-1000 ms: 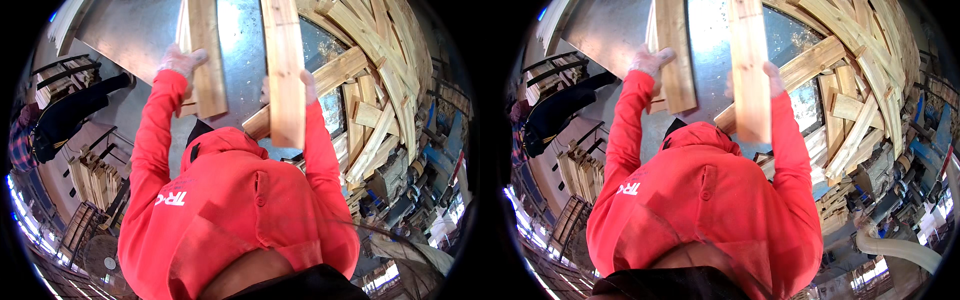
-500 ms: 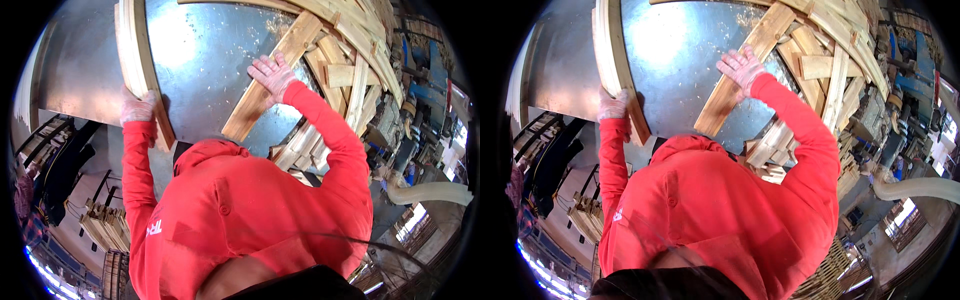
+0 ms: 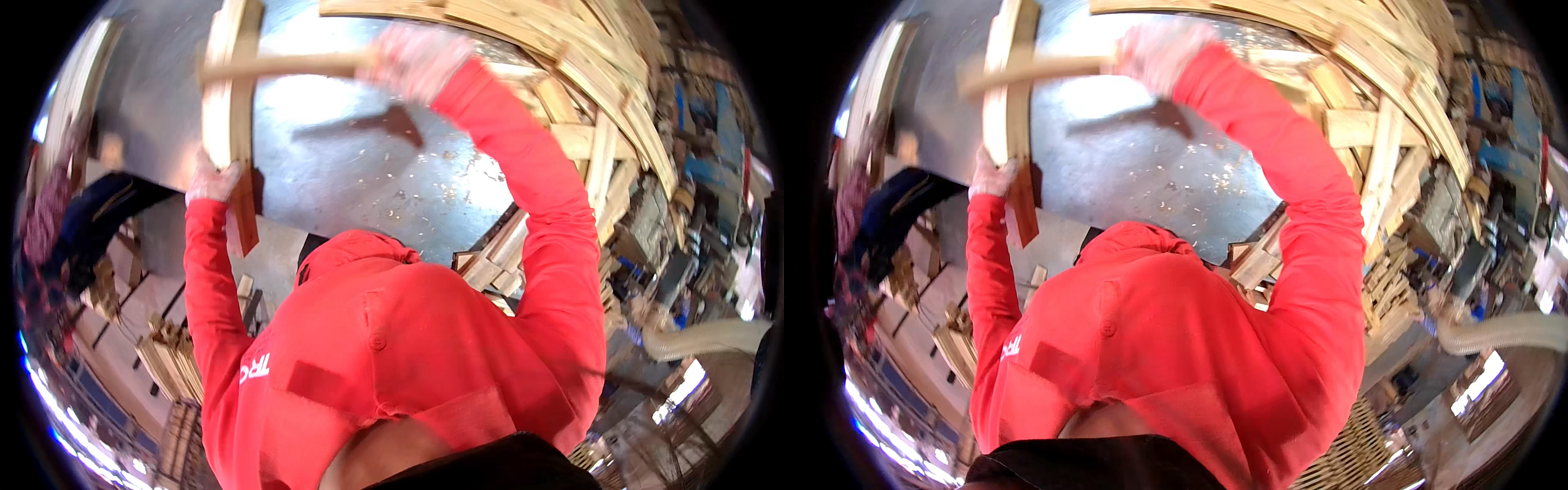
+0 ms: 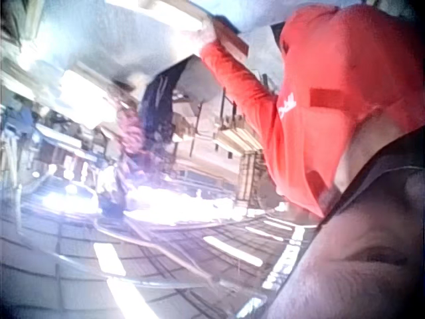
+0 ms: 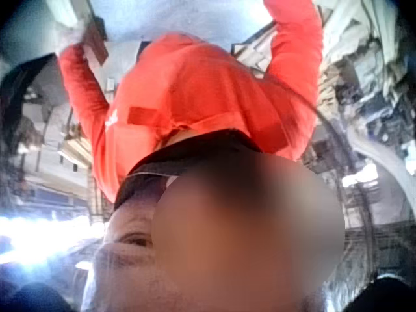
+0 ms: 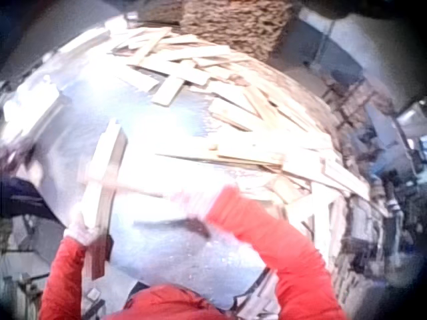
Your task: The person sorts wooden planks on a metal table, picking them up one by one and stacking them into a neat pile. The person wears gloves and a red hoodie while organizing the wood pieces.
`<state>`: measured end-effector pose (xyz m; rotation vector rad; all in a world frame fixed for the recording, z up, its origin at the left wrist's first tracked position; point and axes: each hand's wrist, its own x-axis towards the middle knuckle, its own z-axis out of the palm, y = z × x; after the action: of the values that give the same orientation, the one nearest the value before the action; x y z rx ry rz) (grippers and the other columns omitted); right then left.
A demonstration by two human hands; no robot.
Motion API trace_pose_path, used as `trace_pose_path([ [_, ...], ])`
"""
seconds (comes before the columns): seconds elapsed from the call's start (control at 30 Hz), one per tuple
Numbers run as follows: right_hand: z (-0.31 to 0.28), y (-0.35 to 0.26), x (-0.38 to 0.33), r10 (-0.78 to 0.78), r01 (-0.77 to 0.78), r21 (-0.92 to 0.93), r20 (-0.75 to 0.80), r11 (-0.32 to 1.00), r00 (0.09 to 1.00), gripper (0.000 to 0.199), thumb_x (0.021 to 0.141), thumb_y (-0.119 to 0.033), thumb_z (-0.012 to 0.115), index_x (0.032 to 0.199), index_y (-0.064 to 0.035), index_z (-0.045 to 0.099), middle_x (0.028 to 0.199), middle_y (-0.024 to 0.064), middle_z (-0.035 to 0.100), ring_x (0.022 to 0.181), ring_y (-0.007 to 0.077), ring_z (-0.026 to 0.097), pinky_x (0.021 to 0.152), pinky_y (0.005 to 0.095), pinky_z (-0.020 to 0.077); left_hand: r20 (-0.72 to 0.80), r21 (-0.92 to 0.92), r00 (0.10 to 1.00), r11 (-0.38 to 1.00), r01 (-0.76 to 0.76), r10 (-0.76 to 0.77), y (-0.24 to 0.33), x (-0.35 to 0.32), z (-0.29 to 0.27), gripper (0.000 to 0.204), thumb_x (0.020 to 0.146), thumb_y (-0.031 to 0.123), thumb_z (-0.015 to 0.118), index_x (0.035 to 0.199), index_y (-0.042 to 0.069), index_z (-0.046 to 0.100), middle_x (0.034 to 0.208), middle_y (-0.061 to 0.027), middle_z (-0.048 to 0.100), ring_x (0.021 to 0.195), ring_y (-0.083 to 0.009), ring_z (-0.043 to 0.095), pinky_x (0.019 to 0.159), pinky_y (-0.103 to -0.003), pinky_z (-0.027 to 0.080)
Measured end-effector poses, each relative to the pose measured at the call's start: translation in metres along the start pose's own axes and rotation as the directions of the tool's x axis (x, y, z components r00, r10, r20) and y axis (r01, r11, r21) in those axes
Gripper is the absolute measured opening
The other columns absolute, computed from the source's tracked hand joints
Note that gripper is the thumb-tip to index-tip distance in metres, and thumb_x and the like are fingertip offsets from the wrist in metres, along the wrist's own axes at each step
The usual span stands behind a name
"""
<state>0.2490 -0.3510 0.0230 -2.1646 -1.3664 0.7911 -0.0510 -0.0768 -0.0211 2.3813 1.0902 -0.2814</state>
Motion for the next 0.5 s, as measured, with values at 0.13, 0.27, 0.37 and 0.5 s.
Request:
trace_pose_path([
  [0.13,-0.044,-0.019,0.062,0.129,0.032,0.322,-0.466,0.946,0.875,0.033,0.092,-0.032,0.054,0.094,-0.0017,0.066,0.073,0.0143,0.065,0.074,0.0252,0.066,0.068,0.0404,0.0521,-0.108,-0.317,0.982,0.931,-0.182,0.156,-0.082,0.013,0.048,0.076,0.075,0.032,0.071,0.137,0.005,0.037,0.11,-0.0257,0.063,0.1,-0.0365,0.064,0.086,-0.041,0.05],
  [0.27,0.017,0.075,0.12,0.359,-0.159,0.496,-0.339,0.854,0.87,0.053,0.093,-0.047,0.055,0.107,0.0032,0.065,0.094,0.0161,0.069,0.088,0.0232,0.065,0.081,0.0336,0.0492,0.038,-0.124,0.998,0.991,-0.048,0.053,-0.02,-0.01,0.023,0.084,0.075,0.036,0.07,0.144,0.009,0.029,0.111,-0.0247,0.063,0.101,-0.0387,0.063,0.089,-0.042,0.049],
  [0.37,0.068,0.037,0.139,0.559,-0.438,0.382,-0.306,0.814,0.771,0.066,0.093,-0.056,0.046,0.106,0.0054,0.065,0.097,0.0245,0.067,0.095,0.0395,0.063,0.087,0.0414,0.0471,0.126,0.016,0.986,0.994,0.108,-0.109,0.024,-0.027,0.002,0.104,0.072,0.049,0.072,0.148,0.001,0.019,0.13,-0.0277,0.051,0.117,-0.0404,0.054,0.097,-0.042,0.045],
  [0.5,0.13,-0.053,0.151,0.419,-0.384,0.356,-0.025,0.852,0.908,0.085,0.092,-0.06,0.042,0.147,0.0028,0.025,0.131,0.0309,0.051,0.124,0.0429,0.048,0.104,0.041,0.0378,0.03,0.193,0.996,0.978,0.081,-0.089,0.052,-0.05,0.01,0.128,0.06,0.065,0.076,0.151,0.004,0.009,0.151,-0.0251,0.026,0.135,-0.0377,0.037,0.109,-0.046,0.034],
])
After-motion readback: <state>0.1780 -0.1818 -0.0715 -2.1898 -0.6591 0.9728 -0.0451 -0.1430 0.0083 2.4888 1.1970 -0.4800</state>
